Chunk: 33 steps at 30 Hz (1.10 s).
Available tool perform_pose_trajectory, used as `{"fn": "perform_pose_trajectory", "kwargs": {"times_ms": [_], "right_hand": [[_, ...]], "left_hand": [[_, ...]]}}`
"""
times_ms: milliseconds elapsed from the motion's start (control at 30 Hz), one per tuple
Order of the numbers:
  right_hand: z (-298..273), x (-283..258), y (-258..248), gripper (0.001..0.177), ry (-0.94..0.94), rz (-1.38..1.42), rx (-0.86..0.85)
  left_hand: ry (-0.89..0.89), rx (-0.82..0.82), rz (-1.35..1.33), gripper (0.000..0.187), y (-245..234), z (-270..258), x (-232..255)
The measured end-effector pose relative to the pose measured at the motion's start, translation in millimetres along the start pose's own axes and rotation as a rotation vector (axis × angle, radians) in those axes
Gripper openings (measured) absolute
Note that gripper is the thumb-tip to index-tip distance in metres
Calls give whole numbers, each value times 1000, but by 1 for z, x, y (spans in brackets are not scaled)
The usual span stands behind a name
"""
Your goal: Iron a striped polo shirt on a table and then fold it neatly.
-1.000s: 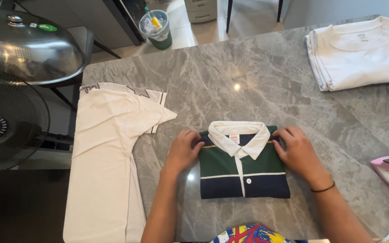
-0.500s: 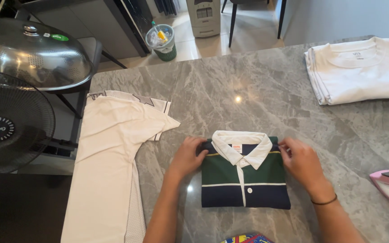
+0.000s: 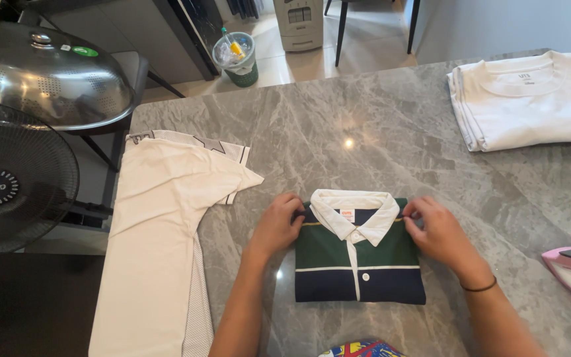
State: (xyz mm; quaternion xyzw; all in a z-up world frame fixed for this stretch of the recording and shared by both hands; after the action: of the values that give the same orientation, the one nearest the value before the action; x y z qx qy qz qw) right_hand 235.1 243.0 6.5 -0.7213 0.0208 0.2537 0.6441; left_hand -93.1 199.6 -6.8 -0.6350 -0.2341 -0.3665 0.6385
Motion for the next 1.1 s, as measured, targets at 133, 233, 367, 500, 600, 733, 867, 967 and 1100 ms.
{"fn": "perform_pose_trajectory", "kwargs": {"times_ms": [133, 233, 367, 500, 600, 733, 867, 967, 1100], "right_hand": [[4, 7, 3, 10, 26, 154, 60], [6, 9, 12, 12, -29, 63, 93], [6, 14, 12, 9, 1, 124, 194], [-6, 5, 12, 23, 161, -4, 225], [-29, 0, 12, 51, 424, -54, 4], [-47, -19, 10, 49, 552, -16, -194], [-51, -20, 30, 41, 447, 67, -140], [-56, -12, 41, 41, 405, 166, -12], [-59, 11, 54, 31, 473, 582, 44]], "left_hand": [[-9, 16, -110, 15, -8, 3, 4], [-32, 54, -178, 18, -10, 5, 6], [26, 198, -173, 14, -20, 2, 15], [-160, 424, 38, 26, -24, -15, 15], [-352, 450, 197, 39, -2, -44, 9], [-375, 463, 294, 47, 32, -71, 22], [-364, 471, 456, 38, 37, -71, 32], [-415, 408, 216, 35, 38, -69, 29], [-555, 531, -339, 37, 42, -80, -6]]}}
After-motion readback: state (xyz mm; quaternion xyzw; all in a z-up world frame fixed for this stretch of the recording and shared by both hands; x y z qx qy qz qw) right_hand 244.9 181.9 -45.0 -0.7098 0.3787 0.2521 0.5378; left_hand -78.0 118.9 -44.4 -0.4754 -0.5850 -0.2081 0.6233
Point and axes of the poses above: each hand's wrist, its own z-axis towards the middle knuckle, its own y-axis out of the palm, x = y × z, the point moved 7 cm from there along z, towards the middle knuckle, and after that the axes turned 9 degrees about -z, right-handed, at the moved point
